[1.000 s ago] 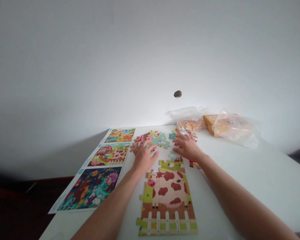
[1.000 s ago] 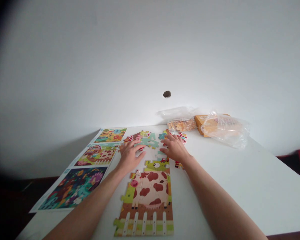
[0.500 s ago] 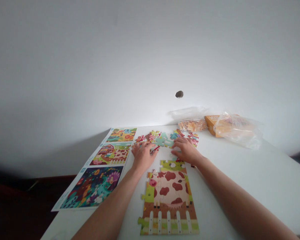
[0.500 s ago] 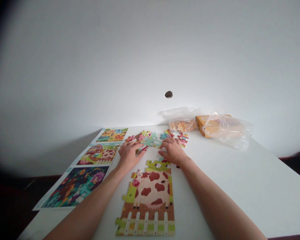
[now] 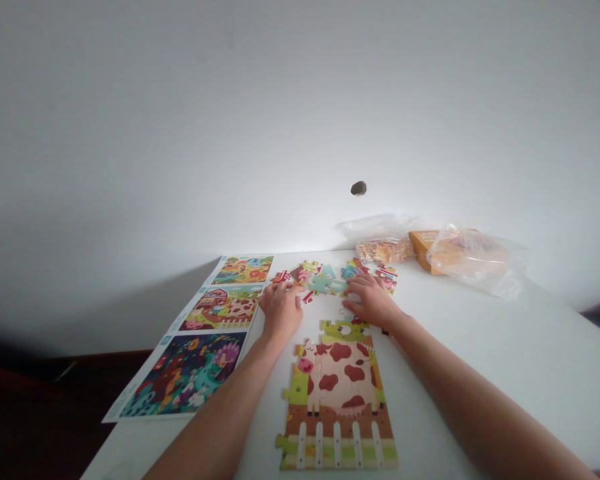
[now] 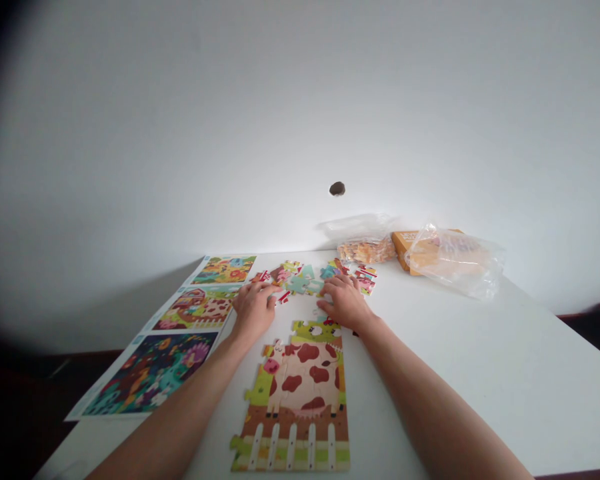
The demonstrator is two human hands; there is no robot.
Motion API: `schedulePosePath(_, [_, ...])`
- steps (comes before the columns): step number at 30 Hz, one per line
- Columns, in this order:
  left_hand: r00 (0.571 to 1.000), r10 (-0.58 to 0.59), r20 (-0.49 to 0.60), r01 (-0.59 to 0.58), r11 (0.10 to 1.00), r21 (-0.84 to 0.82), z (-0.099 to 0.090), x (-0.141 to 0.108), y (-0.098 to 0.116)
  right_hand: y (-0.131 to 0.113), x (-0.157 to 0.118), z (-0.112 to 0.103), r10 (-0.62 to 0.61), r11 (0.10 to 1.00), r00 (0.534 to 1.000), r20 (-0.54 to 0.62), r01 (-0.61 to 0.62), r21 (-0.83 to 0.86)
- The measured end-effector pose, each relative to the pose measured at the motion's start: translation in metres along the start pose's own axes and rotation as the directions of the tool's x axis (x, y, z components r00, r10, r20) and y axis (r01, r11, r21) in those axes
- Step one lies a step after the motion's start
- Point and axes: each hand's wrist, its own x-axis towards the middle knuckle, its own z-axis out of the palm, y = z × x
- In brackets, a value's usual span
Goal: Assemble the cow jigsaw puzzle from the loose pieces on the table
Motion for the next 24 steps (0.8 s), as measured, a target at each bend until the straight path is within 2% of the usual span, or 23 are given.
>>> schedulePosePath(3, [1.000,0.026,-0.006,-0.026,0.999,-0.026,-0.0016,0.0006,0.0015,0.0014,0.0001,0.0010,0.003,1.000,1.000,-0.002,-0.003,0.011])
schedulePosePath(9, [0.968,0.228,0.104,-0.218,0.971,-0.101,-0.0024,-0.0018,0.0067,0.0006,-0.0006,0.0020,-0.018,1.000,0.999,0.037,0.017,0.020])
schedulePosePath(12, [0.968,0.217,0.129,-0.207,0.974,-0.088,-0.0005,-0.0026,0.0062,-0.0005,-0.0010,0.0020,0.008,1.000,0.998,0.062,-0.009,0.019])
schedulePosePath(20, [0.995,0.077,0.070,-0.073,0.996,-0.050,0.0023,-0.0005,0.0009,-0.0026,-0.0008,-0.0016,0.080,0.997,0.993,0.081,-0.081,0.009])
schedulePosePath(22, [0.994,0.087,0.065,-0.084,0.995,-0.050,0.0029,-0.0007,-0.0001,-0.0027,-0.0006,-0.0025,0.090,0.996,0.992,0.082,-0.090,-0.002])
schedulePosePath(24, [0.985,0.153,0.078,-0.148,0.986,-0.070,0.0033,-0.0014,-0.0006,-0.0026,-0.0007,-0.0029,0.086,0.996,0.993,0.078,-0.086,-0.012])
